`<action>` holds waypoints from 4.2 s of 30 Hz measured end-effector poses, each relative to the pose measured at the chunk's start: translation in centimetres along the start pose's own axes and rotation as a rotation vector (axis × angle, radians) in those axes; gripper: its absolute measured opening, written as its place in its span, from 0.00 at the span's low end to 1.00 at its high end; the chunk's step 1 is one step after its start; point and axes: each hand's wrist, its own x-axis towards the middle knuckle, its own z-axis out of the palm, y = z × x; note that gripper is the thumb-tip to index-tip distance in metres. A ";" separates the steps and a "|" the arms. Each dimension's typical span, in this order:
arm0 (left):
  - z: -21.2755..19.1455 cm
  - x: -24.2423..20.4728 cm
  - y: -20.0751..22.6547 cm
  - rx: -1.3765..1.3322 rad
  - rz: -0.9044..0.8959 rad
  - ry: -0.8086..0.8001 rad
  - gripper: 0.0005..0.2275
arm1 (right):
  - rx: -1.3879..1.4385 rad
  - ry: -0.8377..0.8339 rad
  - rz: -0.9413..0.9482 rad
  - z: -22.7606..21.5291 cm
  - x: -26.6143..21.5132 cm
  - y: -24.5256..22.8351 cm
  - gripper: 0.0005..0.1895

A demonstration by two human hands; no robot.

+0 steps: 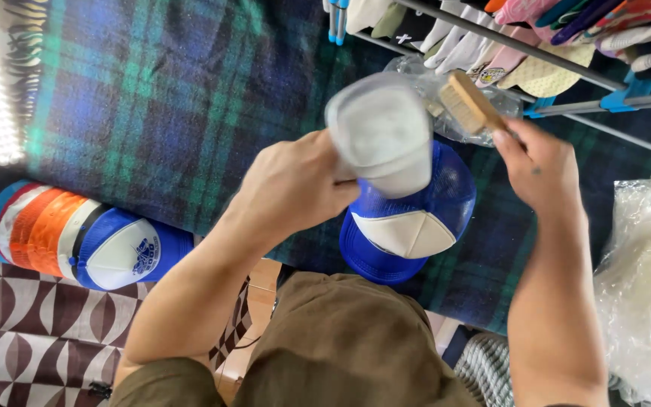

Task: Using a handheld steamer and a brush to clean and reshape a blue mesh cap on a workspace.

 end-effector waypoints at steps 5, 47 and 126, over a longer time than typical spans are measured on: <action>1.0 3.1 3.7 0.203 0.175 -0.032 0.11 | 0.111 0.095 0.133 2.2 -5.7 4.1 0.24; 4.0 -1.8 0.6 0.082 0.086 0.122 0.15 | 0.336 0.243 0.272 5.2 -13.2 5.9 0.21; 15.0 -8.7 -13.4 -0.539 -0.782 0.331 0.18 | -0.645 -0.544 -0.223 0.5 7.8 -12.7 0.25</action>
